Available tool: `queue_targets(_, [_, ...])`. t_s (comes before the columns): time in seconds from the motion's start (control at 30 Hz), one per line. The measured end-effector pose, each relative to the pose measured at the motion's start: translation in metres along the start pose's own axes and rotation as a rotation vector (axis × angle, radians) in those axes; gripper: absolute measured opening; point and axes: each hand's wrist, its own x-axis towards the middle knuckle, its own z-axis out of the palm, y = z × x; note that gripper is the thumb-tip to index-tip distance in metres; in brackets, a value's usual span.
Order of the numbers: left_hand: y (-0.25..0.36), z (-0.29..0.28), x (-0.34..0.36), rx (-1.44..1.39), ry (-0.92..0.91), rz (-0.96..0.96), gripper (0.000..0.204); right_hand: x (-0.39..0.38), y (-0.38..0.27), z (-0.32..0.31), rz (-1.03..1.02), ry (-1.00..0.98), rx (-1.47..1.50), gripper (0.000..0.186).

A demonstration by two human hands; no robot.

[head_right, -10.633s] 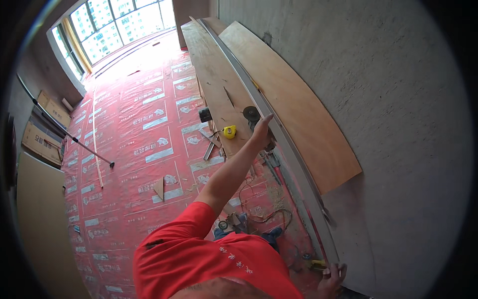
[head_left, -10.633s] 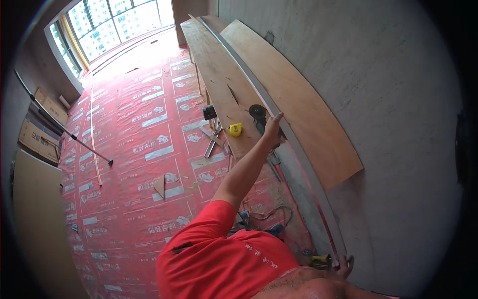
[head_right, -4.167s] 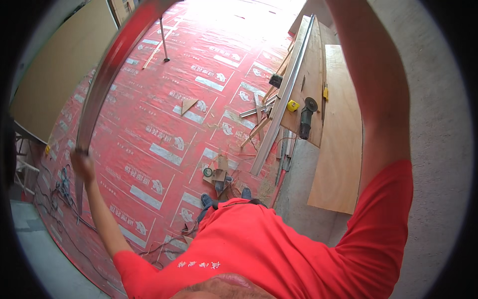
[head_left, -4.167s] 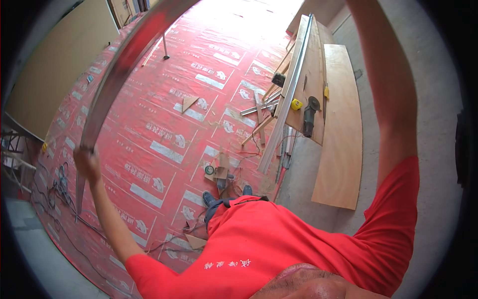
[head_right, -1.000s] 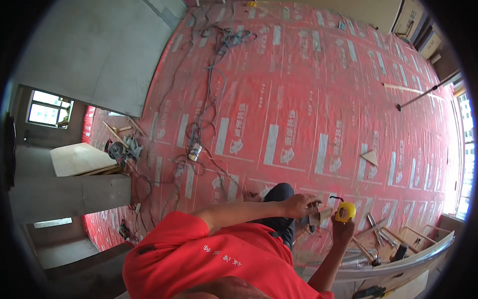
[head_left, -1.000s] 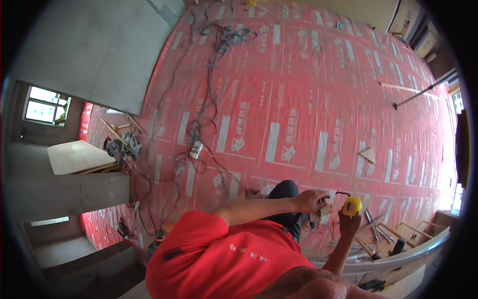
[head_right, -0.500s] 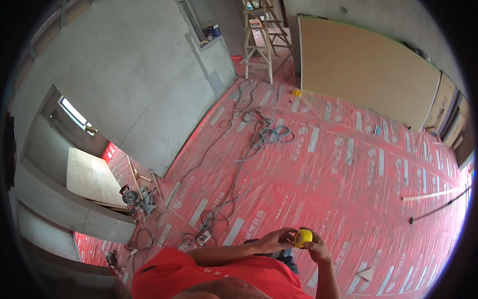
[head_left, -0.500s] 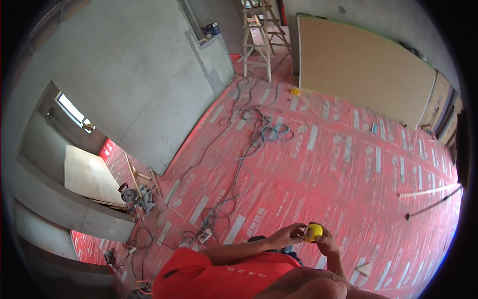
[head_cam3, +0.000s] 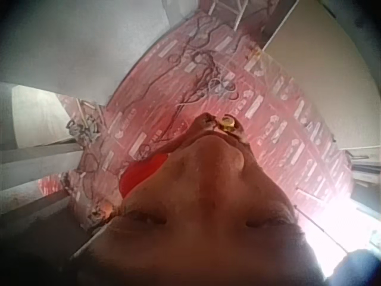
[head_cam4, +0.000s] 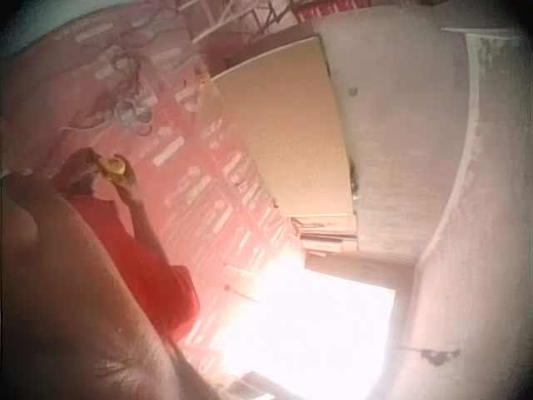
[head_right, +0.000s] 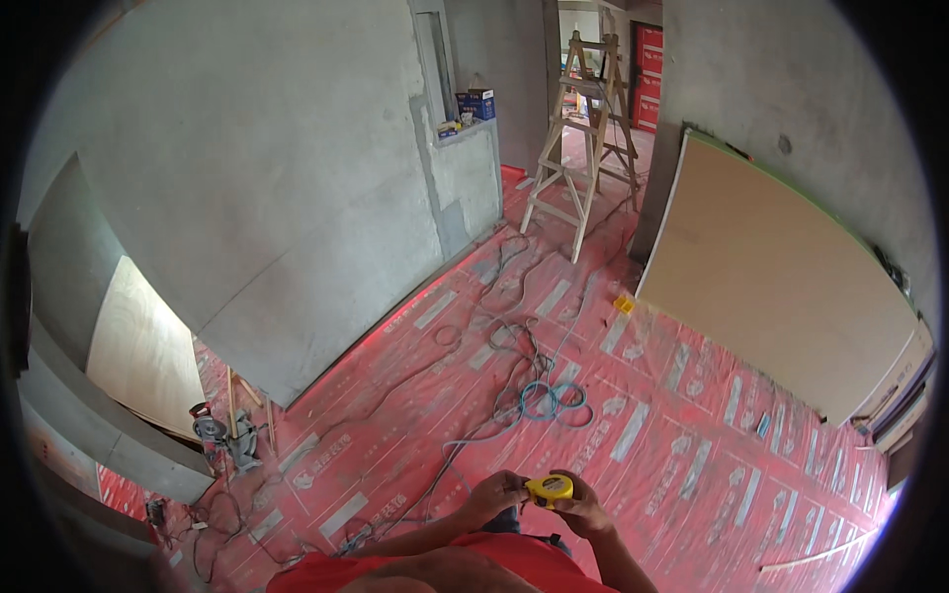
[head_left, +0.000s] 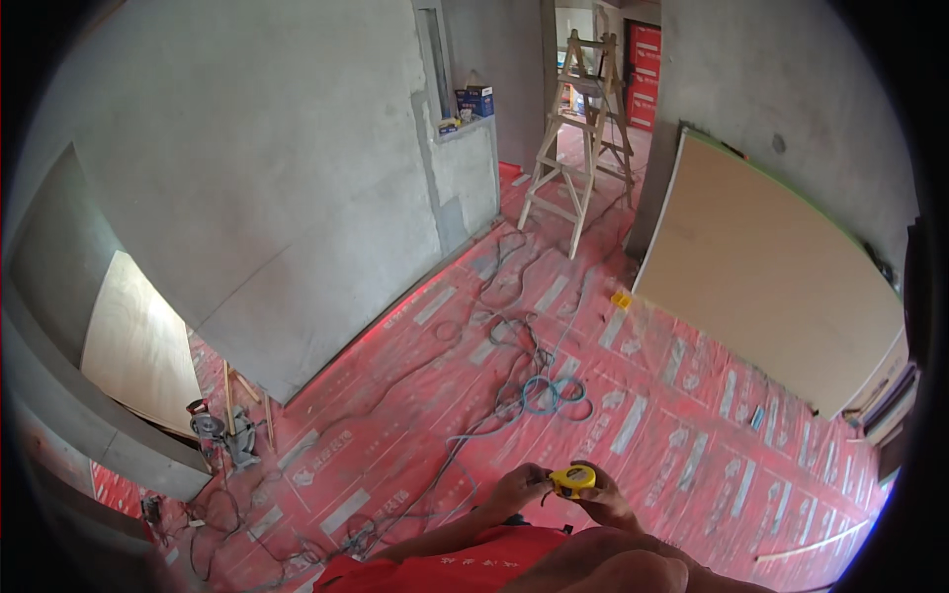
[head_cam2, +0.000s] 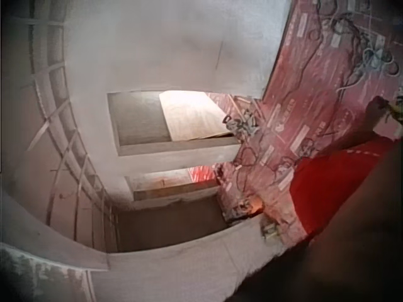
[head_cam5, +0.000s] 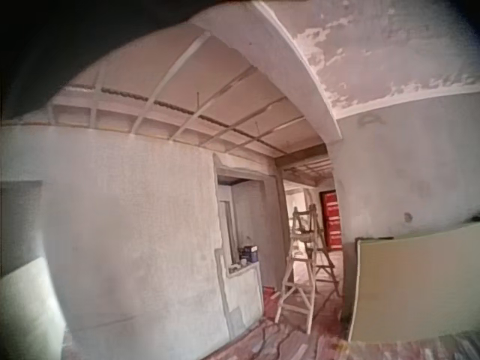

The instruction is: Measuring, marking, and cutting a metal stud using a tape measure, pencil, and angle grinder.

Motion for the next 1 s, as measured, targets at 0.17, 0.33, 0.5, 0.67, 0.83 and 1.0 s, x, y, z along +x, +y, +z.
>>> queue_targets(0.17, [0.06, -0.045, 0.146, -0.183, -0.057, -0.049, 0.024, 0.121, -0.105, -0.061, 0.11, -0.034, -0.365, 0.085])
queue_targets(0.33, [0.078, -0.078, 0.319, -0.361, -0.285, -0.072, 0.026, 0.256, -0.22, -0.118, -0.197, 0.148, -0.344, 0.065])
queue_targets(0.5, [0.121, -0.116, 0.49, -0.079, -0.359, -0.028, 0.033, 0.424, -0.293, -0.145, -0.223, 0.26, -0.471, 0.027])
queue_targets(0.67, [0.184, -0.178, 0.608, 0.134, -0.19, -0.041, 0.035, 0.574, -0.371, -0.127, 0.189, -0.154, -0.679, 0.035])
queue_targets(0.83, [0.231, -0.241, 0.706, 0.153, -0.048, -0.056, 0.032, 0.708, -0.423, -0.126, 0.278, -0.364, -0.856, 0.063])
queue_targets(1.0, [0.284, -0.323, 0.831, 0.163, 0.002, -0.158, 0.033, 0.841, -0.458, -0.162, 0.352, -0.284, -0.912, 0.042])
